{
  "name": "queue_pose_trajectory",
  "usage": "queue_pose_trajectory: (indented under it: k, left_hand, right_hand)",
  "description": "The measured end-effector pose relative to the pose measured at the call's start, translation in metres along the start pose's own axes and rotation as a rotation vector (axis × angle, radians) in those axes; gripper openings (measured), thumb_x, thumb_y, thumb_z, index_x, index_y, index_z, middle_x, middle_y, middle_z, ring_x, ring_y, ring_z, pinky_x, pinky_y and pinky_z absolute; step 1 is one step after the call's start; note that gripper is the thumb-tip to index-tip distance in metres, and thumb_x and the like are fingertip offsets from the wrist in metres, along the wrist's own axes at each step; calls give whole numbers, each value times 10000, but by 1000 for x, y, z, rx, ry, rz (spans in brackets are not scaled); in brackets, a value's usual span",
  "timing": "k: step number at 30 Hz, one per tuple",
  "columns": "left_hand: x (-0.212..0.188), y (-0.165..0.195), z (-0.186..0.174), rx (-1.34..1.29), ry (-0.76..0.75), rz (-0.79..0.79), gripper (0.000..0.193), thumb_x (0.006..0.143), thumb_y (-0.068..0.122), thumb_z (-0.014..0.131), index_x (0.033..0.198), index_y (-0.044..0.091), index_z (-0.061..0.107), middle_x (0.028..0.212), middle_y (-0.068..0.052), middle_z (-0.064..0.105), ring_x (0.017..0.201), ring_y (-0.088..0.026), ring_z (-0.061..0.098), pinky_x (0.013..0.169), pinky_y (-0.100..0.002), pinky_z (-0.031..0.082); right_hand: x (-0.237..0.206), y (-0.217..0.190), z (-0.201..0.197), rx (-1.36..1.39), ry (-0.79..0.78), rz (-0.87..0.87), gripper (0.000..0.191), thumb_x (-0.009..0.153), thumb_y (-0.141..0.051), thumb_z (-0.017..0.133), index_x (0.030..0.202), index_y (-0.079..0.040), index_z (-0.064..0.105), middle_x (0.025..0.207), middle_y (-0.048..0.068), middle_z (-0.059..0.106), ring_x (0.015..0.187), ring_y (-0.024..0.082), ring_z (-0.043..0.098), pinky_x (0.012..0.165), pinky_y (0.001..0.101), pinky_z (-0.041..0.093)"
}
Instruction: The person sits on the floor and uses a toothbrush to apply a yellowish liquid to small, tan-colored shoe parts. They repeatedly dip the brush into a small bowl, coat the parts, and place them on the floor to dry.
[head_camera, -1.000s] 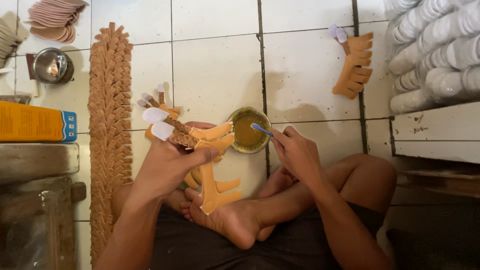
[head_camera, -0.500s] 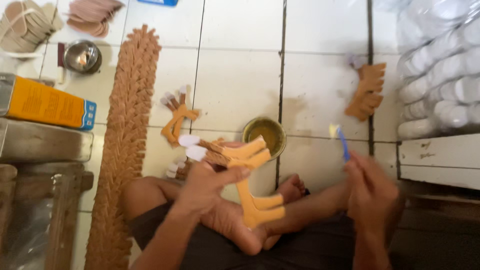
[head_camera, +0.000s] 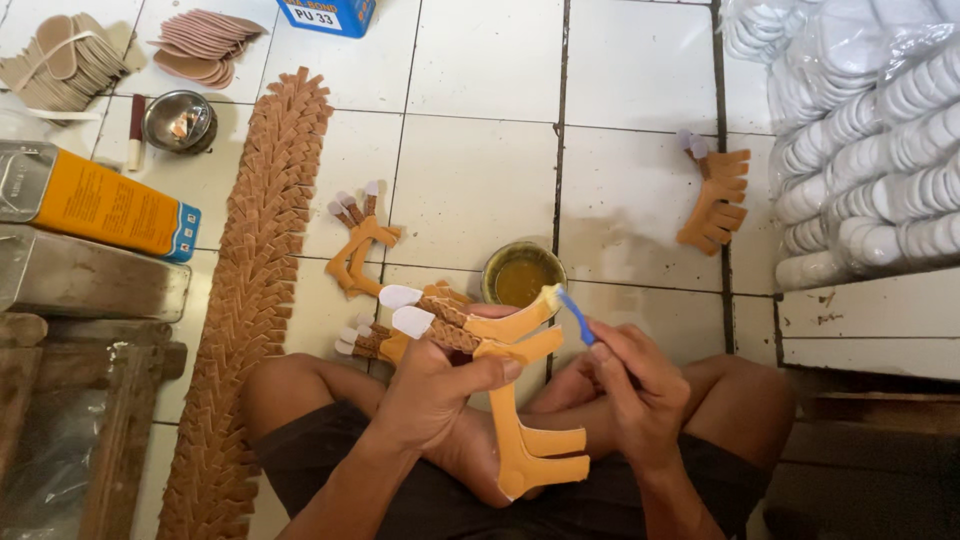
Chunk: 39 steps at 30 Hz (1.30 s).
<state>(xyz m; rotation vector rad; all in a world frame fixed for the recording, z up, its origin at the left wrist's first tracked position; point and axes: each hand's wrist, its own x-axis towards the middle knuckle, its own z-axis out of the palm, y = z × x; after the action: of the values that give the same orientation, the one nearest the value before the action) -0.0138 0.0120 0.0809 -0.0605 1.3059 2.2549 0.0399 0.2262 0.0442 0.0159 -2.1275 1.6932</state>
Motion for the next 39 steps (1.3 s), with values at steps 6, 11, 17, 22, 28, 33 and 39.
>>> queue_pose_trajectory:
  k: [6, 11, 17, 22, 28, 33, 39]
  left_hand:
    - [-1, 0, -2, -38, -28, 2, 462, 826, -89, 694, 1281, -81, 614, 1122, -99, 703, 1033, -136, 666, 914, -298, 543]
    - [0, -5, -4, -23, -35, 7, 445, 842, -90, 694, 1281, -88, 619, 1136, -112, 706, 1033, -149, 662, 907, -307, 543]
    - [-1, -10, -8, -45, -74, 59, 460, 862, -94, 690, 1311, -79, 590, 1198, -109, 686, 1105, -159, 655, 960, -319, 535]
    - [0, -13, -10, -72, 20, 177, 489, 873, -83, 701, 1345, -76, 574, 1224, -125, 682, 1129, -179, 650, 996, -335, 523]
    - [-1, -16, 0, -14, -4, 193, 478, 889, -61, 696, 1352, -67, 576, 1244, -125, 687, 1154, -172, 650, 1020, -328, 517]
    - [-4, -12, -1, 84, 8, 228, 454, 905, -47, 691, 1348, -64, 596, 1233, -120, 699, 1139, -163, 654, 1009, -321, 525]
    - [-3, -13, -2, 93, 20, 224, 455, 899, -46, 693, 1344, -62, 601, 1223, -125, 704, 1124, -164, 662, 997, -318, 531]
  right_hand:
    - [-2, 1, -9, -7, -101, -39, 235, 921, 103, 617, 1139, 74, 699, 874, 73, 680, 764, 136, 654, 693, 239, 514]
    - [-2, -4, -15, -20, -55, -40, 223, 929, 66, 618, 1141, 72, 690, 902, 92, 679, 796, 141, 657, 707, 241, 522]
    - [10, 21, -16, -16, 67, 226, 256, 969, 33, 617, 1207, 60, 707, 865, 72, 649, 688, 105, 522, 609, 239, 426]
    - [-12, 23, -25, 148, 81, 172, 237, 989, 24, 592, 1182, 67, 724, 914, 92, 663, 717, 106, 530, 625, 219, 411]
    - [-15, 10, -16, 107, -113, 71, 196, 939, 70, 606, 1110, 76, 702, 897, 96, 693, 757, 141, 673, 668, 232, 551]
    - [-5, -2, -11, -23, -100, -17, 211, 914, 82, 639, 1111, 75, 713, 831, 83, 674, 724, 148, 640, 662, 234, 497]
    - [-6, -10, -16, -43, -72, -91, 220, 918, 66, 626, 1129, 58, 692, 951, 101, 717, 818, 173, 685, 740, 262, 527]
